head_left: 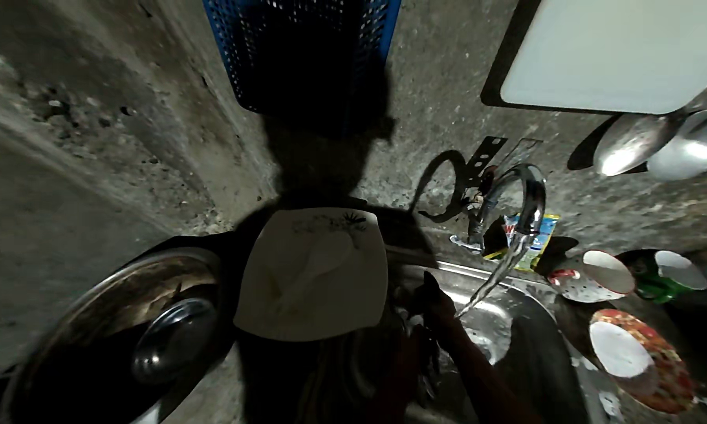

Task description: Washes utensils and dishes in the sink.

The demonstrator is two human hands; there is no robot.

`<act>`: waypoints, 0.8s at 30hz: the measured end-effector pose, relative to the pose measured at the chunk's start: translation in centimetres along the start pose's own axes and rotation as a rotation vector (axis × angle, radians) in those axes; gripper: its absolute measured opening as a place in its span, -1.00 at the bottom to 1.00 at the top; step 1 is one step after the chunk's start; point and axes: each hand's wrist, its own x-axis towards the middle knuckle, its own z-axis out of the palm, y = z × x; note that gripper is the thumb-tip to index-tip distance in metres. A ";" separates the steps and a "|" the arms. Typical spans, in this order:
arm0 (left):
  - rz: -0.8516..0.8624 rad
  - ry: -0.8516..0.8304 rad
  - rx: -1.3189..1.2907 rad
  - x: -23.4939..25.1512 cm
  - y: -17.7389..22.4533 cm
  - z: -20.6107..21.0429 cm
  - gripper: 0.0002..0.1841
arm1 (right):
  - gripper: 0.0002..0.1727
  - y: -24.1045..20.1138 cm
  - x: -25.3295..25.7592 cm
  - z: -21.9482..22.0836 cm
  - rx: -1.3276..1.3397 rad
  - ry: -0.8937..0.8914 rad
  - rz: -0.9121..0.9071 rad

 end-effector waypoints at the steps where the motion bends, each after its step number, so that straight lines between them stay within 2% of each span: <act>1: -0.006 -0.006 -0.040 -0.7 -0.1 0.5 -0.67 | -0.55 -0.1 0.6 -0.1 -0.008 0.009 -0.005; 3: -0.006 -0.018 -0.071 -0.1 -1.4 1.1 -0.68 | -0.71 -0.3 1.8 0.0 0.065 0.092 0.051; 4: 0.007 -0.020 -0.038 0.5 -1.7 1.1 -0.66 | -0.72 -0.5 2.0 0.1 0.120 0.108 0.084; 6: 0.038 -0.005 0.027 1.3 -1.8 0.6 -0.61 | -0.74 -0.8 1.0 0.2 0.120 -0.004 0.123; 8: 0.067 0.006 -0.036 1.4 -1.4 0.2 -0.63 | -0.73 -1.0 0.5 -0.2 0.010 -0.166 0.128; 11: 0.005 -0.108 -0.165 1.2 -0.9 -0.7 -0.58 | -0.73 -2.3 1.0 -1.0 -0.175 -0.104 0.185; 13: -0.021 -0.158 -0.158 1.6 -0.8 -0.8 -0.49 | -0.60 -2.8 1.5 -1.2 -0.253 -0.154 0.212; 16: 0.045 -0.200 -0.060 1.9 -0.6 -0.7 -0.51 | -0.55 -3.7 1.1 -0.7 -0.459 -0.232 0.195; 19: -0.028 -0.165 -0.044 -0.1 1.3 -0.9 -0.51 | -0.57 -4.6 0.9 0.1 -0.658 -0.183 0.134; 21: 0.034 -0.158 -0.070 0.5 0.3 -1.1 -0.50 | -0.55 -4.2 0.4 0.2 -0.611 -0.095 0.142; 23: 0.050 -0.056 -0.154 0.6 -0.1 -0.5 -0.57 | -0.68 -1.8 -0.3 0.3 -0.345 0.063 0.121; 24: 0.045 -0.027 -0.179 0.7 -0.2 -0.4 -0.61 | -0.67 -0.7 -0.6 0.3 -0.201 0.081 0.120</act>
